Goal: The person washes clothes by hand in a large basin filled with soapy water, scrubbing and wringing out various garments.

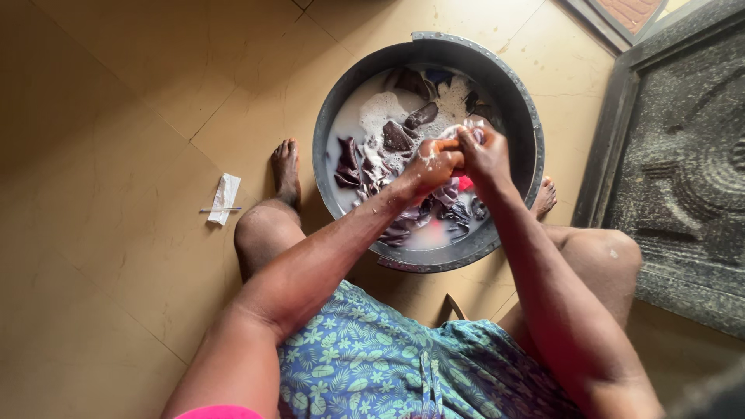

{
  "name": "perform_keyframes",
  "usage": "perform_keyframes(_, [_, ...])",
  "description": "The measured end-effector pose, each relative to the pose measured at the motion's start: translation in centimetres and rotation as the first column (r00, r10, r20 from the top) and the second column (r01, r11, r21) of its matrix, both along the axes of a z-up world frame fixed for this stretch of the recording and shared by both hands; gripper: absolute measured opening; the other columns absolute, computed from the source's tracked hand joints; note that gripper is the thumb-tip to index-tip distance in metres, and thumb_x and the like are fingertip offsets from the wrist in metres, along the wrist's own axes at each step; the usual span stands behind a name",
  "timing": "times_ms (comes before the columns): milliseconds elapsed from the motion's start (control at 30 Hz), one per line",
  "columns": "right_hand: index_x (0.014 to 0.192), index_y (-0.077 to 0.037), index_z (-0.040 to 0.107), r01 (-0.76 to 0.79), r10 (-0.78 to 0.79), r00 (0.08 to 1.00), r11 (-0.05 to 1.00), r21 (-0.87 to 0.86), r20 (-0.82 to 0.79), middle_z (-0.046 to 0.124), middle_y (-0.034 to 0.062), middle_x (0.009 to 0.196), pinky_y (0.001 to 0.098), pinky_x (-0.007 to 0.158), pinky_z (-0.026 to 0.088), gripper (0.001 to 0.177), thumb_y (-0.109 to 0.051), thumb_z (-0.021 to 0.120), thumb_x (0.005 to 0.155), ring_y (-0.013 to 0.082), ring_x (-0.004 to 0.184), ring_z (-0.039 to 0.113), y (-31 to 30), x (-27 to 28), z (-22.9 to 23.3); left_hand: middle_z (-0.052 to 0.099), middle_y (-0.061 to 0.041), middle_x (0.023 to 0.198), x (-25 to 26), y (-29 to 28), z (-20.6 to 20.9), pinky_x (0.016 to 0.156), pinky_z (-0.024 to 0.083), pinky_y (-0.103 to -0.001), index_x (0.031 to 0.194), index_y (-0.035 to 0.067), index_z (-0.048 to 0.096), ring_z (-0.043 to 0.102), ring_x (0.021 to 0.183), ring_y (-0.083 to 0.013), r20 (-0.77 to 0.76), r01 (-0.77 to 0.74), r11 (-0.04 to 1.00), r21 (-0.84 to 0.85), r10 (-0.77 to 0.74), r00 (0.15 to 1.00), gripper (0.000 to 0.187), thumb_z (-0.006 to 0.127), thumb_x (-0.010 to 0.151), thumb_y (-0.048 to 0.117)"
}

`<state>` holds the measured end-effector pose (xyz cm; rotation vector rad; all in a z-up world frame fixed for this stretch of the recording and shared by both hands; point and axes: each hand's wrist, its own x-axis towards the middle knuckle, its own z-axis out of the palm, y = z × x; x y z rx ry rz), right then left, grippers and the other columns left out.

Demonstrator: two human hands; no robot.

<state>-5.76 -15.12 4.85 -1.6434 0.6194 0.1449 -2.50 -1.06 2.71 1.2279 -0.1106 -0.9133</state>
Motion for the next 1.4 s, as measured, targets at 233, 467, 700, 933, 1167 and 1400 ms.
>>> perform_keyframes(233, [0.112,0.001,0.059,0.058,0.051,0.953,0.937,-0.344,0.299,0.063,0.0223,0.093,0.0411,0.066,0.049,0.022,-0.021,0.053,0.108,0.0291,0.074,0.058,0.9,-0.7,-17.2,0.069,-0.011,0.083,4.0,1.6,-2.0,0.053,0.054,-0.026,0.103,-0.004,0.066,0.064,0.063,-0.0129,0.098,-0.234,0.952,0.197,0.218,0.971,0.022,0.065,0.090,0.014])
perform_keyframes(467, [0.129,-0.002,0.051,-0.303,0.333,0.937,0.627,-0.718,-0.105,0.055,0.0355,0.109,0.0613,0.072,0.053,0.052,-0.001,0.058,0.078,0.0552,0.080,0.063,6.7,-8.0,-24.3,0.074,-0.011,0.084,4.8,4.1,-2.9,0.061,0.058,-0.027,0.104,-0.003,0.067,0.071,0.071,-0.0135,0.119,-0.299,0.938,0.176,0.282,0.952,0.029,0.071,0.091,0.022])
perform_keyframes(700, [0.110,-0.005,0.067,-0.544,0.454,0.835,0.591,-0.596,-0.312,0.069,0.0283,0.100,0.0524,0.080,0.057,0.030,-0.011,0.071,0.080,0.0450,0.090,0.071,3.7,-3.9,-24.9,0.077,-0.012,0.085,4.6,4.0,-2.4,0.068,0.060,-0.030,0.101,0.000,0.070,0.074,0.074,-0.0161,0.215,-0.214,0.898,0.385,0.138,0.967,0.031,0.070,0.090,0.028])
perform_keyframes(933, [0.107,-0.001,0.065,-0.192,0.251,0.968,0.802,-0.566,0.026,0.072,0.0181,0.096,0.0391,0.067,0.062,0.024,-0.022,0.070,0.096,0.0257,0.082,0.073,2.0,1.7,-3.2,0.070,-0.012,0.088,2.3,1.5,-1.6,0.060,0.053,-0.044,0.097,0.010,0.069,0.065,0.075,-0.0239,-0.267,-0.017,0.909,0.417,0.140,0.953,0.037,0.052,0.096,0.043])
perform_keyframes(1167, [0.104,0.000,0.062,-0.175,0.331,0.941,0.644,-0.745,0.066,0.070,0.0160,0.076,0.0442,0.056,0.056,0.020,-0.020,0.059,0.103,0.0253,0.062,0.067,8.6,-6.4,2.8,0.067,-0.015,0.094,1.1,-1.4,-3.2,0.065,0.055,-0.046,0.101,0.008,0.065,0.064,0.080,-0.0249,-0.393,-0.096,0.938,0.334,0.231,0.890,0.044,0.044,0.100,0.046])
perform_keyframes(1400, [0.105,-0.004,0.066,-0.105,0.214,0.976,0.614,-0.782,0.038,0.068,0.0170,0.076,0.0458,0.062,0.054,0.025,-0.025,0.054,0.109,0.0272,0.066,0.064,3.4,-3.3,-6.3,0.065,-0.019,0.102,-0.8,-2.8,-6.4,0.071,0.057,-0.048,0.107,0.005,0.061,0.063,0.086,-0.0261,-0.474,-0.216,0.950,0.226,0.301,0.828,0.051,0.035,0.105,0.049])
